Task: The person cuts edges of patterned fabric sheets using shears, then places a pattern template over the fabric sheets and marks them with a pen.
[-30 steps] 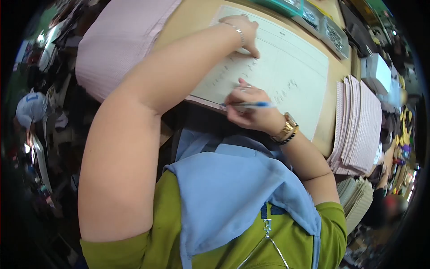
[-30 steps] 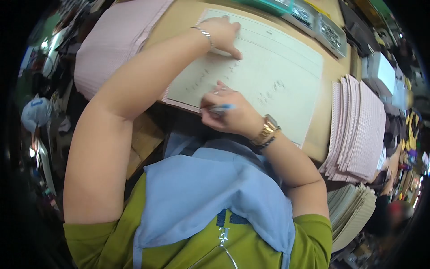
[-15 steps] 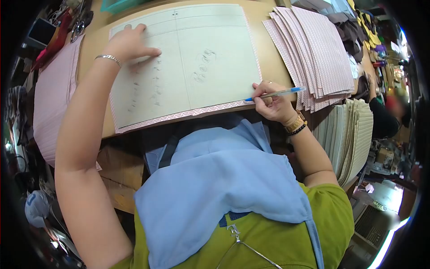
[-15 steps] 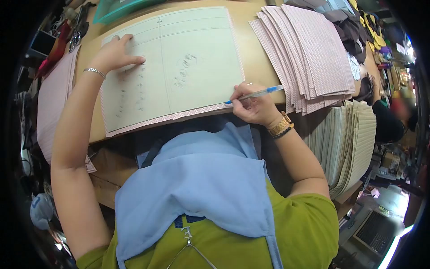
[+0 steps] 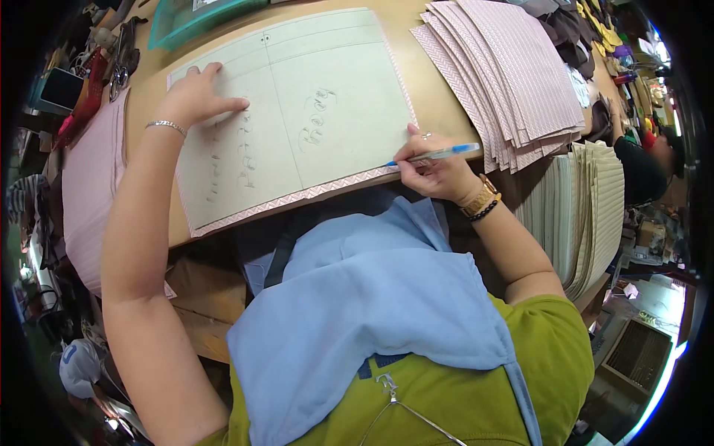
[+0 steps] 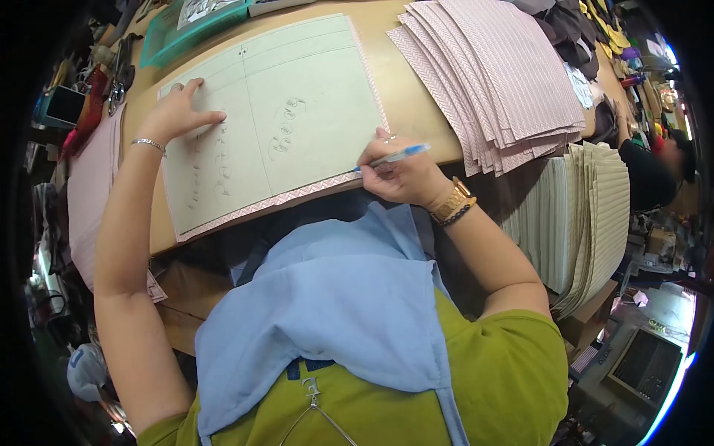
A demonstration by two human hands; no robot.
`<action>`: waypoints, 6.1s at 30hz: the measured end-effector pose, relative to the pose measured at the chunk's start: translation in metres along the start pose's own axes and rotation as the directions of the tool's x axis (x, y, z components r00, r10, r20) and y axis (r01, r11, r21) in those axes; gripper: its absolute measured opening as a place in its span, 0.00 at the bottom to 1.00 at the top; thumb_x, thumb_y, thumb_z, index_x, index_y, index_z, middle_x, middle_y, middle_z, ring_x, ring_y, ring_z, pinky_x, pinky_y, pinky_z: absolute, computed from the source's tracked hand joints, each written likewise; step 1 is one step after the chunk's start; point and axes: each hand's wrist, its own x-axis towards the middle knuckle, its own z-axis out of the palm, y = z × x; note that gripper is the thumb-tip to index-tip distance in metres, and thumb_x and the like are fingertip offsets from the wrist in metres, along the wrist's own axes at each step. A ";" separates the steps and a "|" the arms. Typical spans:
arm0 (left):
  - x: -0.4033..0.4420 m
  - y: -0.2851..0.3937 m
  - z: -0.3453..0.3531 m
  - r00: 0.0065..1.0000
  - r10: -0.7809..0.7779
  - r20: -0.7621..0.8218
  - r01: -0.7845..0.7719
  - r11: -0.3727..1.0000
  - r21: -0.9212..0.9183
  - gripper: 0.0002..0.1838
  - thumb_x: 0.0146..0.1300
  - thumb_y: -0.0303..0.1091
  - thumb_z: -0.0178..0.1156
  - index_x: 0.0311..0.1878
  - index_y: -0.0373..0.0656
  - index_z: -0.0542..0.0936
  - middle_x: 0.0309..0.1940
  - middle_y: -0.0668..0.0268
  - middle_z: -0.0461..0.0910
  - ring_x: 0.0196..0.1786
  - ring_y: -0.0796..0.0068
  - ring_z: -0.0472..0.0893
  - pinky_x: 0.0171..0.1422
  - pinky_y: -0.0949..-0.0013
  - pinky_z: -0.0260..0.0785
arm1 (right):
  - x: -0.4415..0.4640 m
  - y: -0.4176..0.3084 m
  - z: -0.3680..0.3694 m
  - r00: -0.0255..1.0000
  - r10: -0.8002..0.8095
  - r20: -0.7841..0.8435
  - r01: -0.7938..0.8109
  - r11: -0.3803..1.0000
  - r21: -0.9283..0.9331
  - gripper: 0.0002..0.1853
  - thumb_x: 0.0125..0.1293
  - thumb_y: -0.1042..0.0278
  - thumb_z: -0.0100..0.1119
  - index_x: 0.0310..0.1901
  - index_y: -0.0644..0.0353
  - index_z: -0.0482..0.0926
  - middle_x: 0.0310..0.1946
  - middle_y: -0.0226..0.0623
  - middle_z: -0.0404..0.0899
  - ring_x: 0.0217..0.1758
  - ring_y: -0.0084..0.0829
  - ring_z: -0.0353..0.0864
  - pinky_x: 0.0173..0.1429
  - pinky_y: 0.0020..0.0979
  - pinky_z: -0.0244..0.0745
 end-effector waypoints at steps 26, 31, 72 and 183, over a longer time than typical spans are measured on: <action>-0.118 -0.058 0.054 0.895 -0.442 0.063 -0.085 -0.306 -0.948 0.27 0.72 0.33 0.54 0.70 0.36 0.63 0.65 0.56 0.71 0.66 0.63 0.71 0.70 0.62 0.65 | 0.010 0.023 0.020 0.919 0.308 -0.247 -0.350 0.924 -0.153 0.11 0.64 0.59 0.66 0.43 0.53 0.80 0.47 0.35 0.85 0.60 0.36 0.77 0.73 0.64 0.40; -0.142 -0.072 0.071 0.916 -0.395 -0.071 -0.092 -0.035 -0.995 0.25 0.72 0.39 0.54 0.67 0.35 0.67 0.63 0.56 0.72 0.66 0.62 0.70 0.69 0.60 0.66 | 0.022 0.032 0.003 0.869 0.382 -0.315 -0.448 0.878 -0.171 0.14 0.61 0.60 0.67 0.46 0.53 0.78 0.40 0.34 0.85 0.49 0.38 0.81 0.56 0.47 0.69; -0.142 -0.070 0.095 0.983 -0.128 -0.129 -0.181 -0.779 -0.600 0.29 0.75 0.52 0.46 0.69 0.41 0.68 0.69 0.62 0.69 0.69 0.61 0.66 0.74 0.56 0.56 | 0.045 0.093 -0.108 0.746 0.075 -0.662 -0.186 0.978 -0.099 0.26 0.61 0.48 0.68 0.52 0.59 0.79 0.46 0.47 0.83 0.52 0.41 0.83 0.60 0.39 0.74; -0.027 -0.101 0.053 0.928 -0.187 -0.323 0.006 0.874 -0.487 0.43 0.50 0.50 0.73 0.69 0.46 0.71 0.76 0.54 0.57 0.79 0.55 0.51 0.79 0.41 0.33 | 0.158 0.115 0.002 0.959 0.124 -0.253 -0.186 0.954 -0.237 0.27 0.48 0.52 0.78 0.47 0.58 0.80 0.59 0.44 0.79 0.57 0.41 0.79 0.61 0.38 0.76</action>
